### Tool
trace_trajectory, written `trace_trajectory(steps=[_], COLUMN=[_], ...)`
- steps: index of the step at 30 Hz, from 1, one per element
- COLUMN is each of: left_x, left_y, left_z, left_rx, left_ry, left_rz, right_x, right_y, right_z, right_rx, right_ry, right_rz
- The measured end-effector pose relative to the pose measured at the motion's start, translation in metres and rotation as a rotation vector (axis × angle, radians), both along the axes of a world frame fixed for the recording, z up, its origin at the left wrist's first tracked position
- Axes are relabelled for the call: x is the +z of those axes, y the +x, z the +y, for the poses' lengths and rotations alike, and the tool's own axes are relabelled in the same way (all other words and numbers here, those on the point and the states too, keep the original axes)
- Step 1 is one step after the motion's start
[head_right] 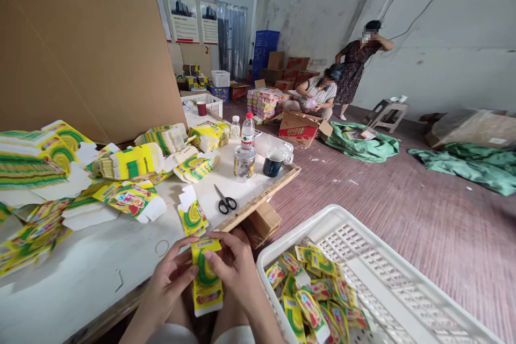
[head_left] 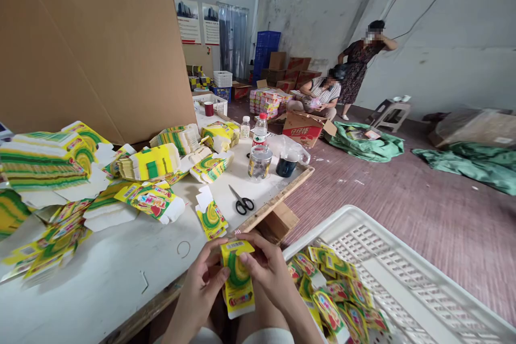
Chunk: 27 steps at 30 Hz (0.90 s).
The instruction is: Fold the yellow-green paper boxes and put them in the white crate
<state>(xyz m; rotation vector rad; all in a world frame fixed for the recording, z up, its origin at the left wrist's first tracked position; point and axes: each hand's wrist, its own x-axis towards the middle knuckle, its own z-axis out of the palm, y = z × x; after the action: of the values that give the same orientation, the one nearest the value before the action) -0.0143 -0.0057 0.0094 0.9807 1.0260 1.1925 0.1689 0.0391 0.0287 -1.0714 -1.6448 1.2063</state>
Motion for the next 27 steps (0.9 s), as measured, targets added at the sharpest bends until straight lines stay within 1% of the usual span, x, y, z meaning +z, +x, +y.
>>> trace_trajectory(steps=[2,5,9,12,17,21,27], left_x=[-0.001,0.003,0.008,0.009,0.008,0.008,0.006], left_y=[-0.002,-0.003,-0.003,-0.004,-0.002,0.000,0.001], left_z=[0.001,0.001,-0.001,-0.001,-0.002,-0.004,-0.001], left_rx=[0.011,-0.003,-0.027,-0.039,-0.043,-0.046,-0.042], left_ry=[0.014,0.032,0.051,0.068,0.075,0.080,0.060], left_rz=[0.069,0.173,0.258,0.263,0.284,0.292,0.202], right_x=[0.002,0.005,0.004,0.003,0.005,0.006,0.006], right_y=[0.000,-0.002,-0.005,-0.005,-0.007,-0.009,-0.011], right_z=[-0.001,-0.002,-0.001,0.001,0.002,0.003,0.003], right_rx=[0.024,0.050,0.051,0.046,-0.055,-0.090,-0.126], right_ry=[-0.029,-0.036,-0.084,-0.080,-0.061,-0.022,0.040], right_rz=[-0.052,-0.124,-0.100,-0.126,-0.266,-0.313,-0.356])
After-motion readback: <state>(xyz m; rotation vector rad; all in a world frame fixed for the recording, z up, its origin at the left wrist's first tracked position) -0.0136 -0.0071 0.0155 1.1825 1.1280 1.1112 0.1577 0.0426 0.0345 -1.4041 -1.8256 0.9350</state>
